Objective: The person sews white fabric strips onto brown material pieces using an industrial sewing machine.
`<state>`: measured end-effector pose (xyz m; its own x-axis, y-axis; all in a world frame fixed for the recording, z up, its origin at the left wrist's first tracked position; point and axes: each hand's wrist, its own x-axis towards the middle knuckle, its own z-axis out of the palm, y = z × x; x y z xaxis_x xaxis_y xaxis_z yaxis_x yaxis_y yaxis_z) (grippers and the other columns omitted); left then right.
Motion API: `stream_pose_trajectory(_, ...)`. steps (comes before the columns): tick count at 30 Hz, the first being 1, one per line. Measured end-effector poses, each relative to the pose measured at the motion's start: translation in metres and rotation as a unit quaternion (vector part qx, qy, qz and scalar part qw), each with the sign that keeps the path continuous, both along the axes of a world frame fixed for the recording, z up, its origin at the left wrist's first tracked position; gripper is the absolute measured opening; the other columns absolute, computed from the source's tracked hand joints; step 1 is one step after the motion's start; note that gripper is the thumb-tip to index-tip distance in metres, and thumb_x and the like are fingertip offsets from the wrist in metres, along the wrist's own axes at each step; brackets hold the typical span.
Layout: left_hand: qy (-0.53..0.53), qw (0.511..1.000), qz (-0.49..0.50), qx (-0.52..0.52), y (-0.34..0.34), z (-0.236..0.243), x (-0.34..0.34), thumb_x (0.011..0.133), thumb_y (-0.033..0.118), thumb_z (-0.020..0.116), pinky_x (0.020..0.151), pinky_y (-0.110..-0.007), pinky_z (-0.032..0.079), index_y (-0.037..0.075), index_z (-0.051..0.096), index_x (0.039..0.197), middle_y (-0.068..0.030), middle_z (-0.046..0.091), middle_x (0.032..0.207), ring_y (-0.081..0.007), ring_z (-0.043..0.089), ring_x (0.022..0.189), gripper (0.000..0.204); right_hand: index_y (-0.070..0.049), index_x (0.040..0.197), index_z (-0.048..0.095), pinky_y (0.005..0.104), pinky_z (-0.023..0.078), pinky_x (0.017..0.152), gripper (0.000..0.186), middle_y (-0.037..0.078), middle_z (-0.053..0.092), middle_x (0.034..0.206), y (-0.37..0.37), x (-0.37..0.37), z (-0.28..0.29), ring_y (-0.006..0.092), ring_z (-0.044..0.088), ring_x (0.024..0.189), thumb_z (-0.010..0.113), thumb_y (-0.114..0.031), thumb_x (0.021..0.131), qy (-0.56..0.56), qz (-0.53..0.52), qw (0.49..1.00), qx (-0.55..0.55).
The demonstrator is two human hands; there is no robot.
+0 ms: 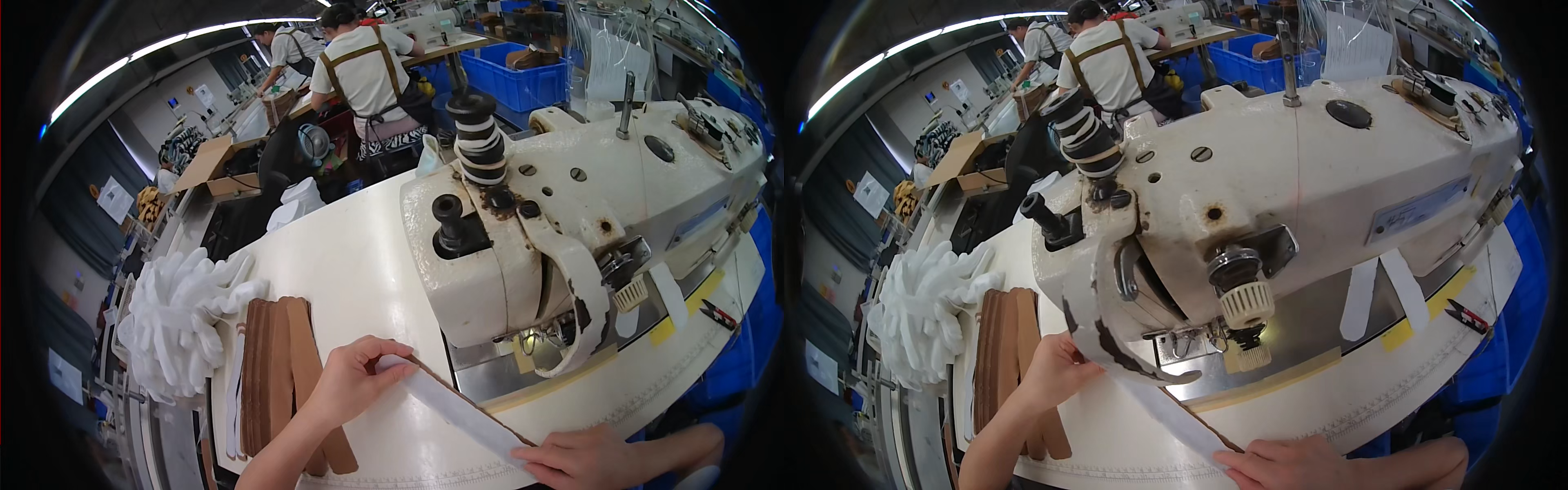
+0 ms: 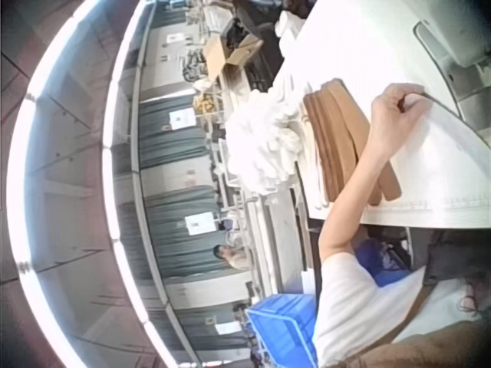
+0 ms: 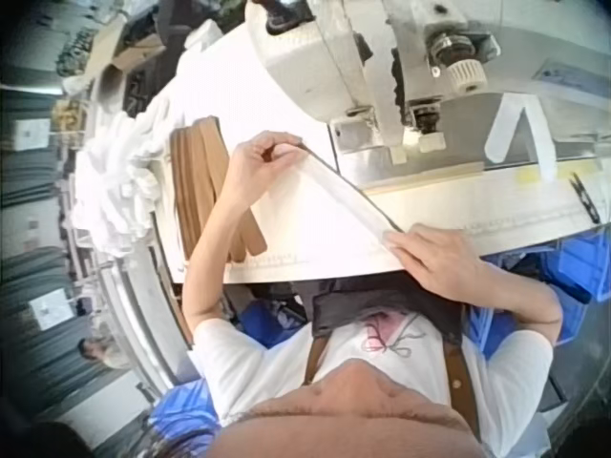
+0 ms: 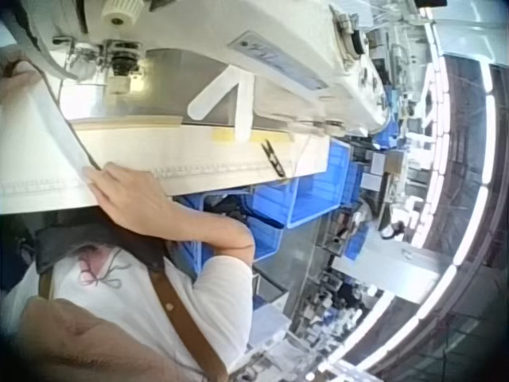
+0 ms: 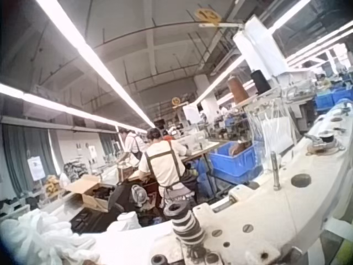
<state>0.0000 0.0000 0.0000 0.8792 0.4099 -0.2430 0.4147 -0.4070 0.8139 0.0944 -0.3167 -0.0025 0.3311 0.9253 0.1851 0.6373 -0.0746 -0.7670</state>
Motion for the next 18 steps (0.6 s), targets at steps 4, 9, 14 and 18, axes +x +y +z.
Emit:
stream_pose_trajectory(4, -0.010, 1.000, -0.009, -0.002, -0.001, 0.003, 0.002, 0.087, 0.013, 0.075, 0.070, -0.022, 0.051, 0.004, 0.071, 0.109, -0.0019, 0.068, 0.091, -0.0068, 0.058, 0.075, 0.024, -0.005, 0.107, 0.068, 0.0379, 0.048, 0.054, 0.019, 0.010, 0.059, 0.073, -0.001, -0.001, 0.002, 0.0288, 0.061, 0.061, 0.064, -0.010, 0.089, 0.004, -0.003, 1.000, -0.007)
stream_pose_trajectory(9, 0.014, 1.000, 0.011, 0.008, -0.006, 0.006, 0.007, 0.087, 0.013, 0.075, 0.069, -0.021, 0.050, 0.003, 0.071, 0.108, -0.0006, 0.068, 0.088, -0.0058, 0.058, 0.074, 0.024, -0.005, 0.108, 0.068, 0.0390, 0.047, 0.054, 0.020, 0.010, 0.058, 0.073, -0.002, 0.002, 0.000, 0.0296, 0.060, 0.061, 0.064, -0.009, 0.089, 0.014, 0.003, 1.000, -0.017)
stream_pose_trajectory(14, -0.020, 0.997, 0.023, -0.077, 0.003, -0.015, 0.003, 0.088, 0.013, 0.075, 0.070, -0.022, 0.051, 0.002, 0.070, 0.107, -0.0020, 0.069, 0.090, -0.0065, 0.060, 0.077, 0.023, -0.005, 0.110, 0.067, 0.0389, 0.048, 0.056, 0.022, 0.010, 0.057, 0.074, -0.002, 0.004, 0.000, 0.0292, 0.060, 0.064, 0.063, -0.009, 0.088, 0.026, 0.017, 0.999, -0.033)
stream_pose_trajectory(18, -0.037, 0.998, 0.021, -0.046, 0.003, -0.017, 0.002, 0.087, 0.014, 0.075, 0.071, -0.022, 0.052, 0.001, 0.069, 0.107, -0.0033, 0.070, 0.089, -0.0073, 0.061, 0.078, 0.024, -0.004, 0.110, 0.067, 0.0386, 0.049, 0.056, 0.022, 0.010, 0.058, 0.074, -0.002, 0.005, 0.000, 0.0290, 0.061, 0.065, 0.064, -0.009, 0.088, 0.020, 0.014, 0.999, -0.035)
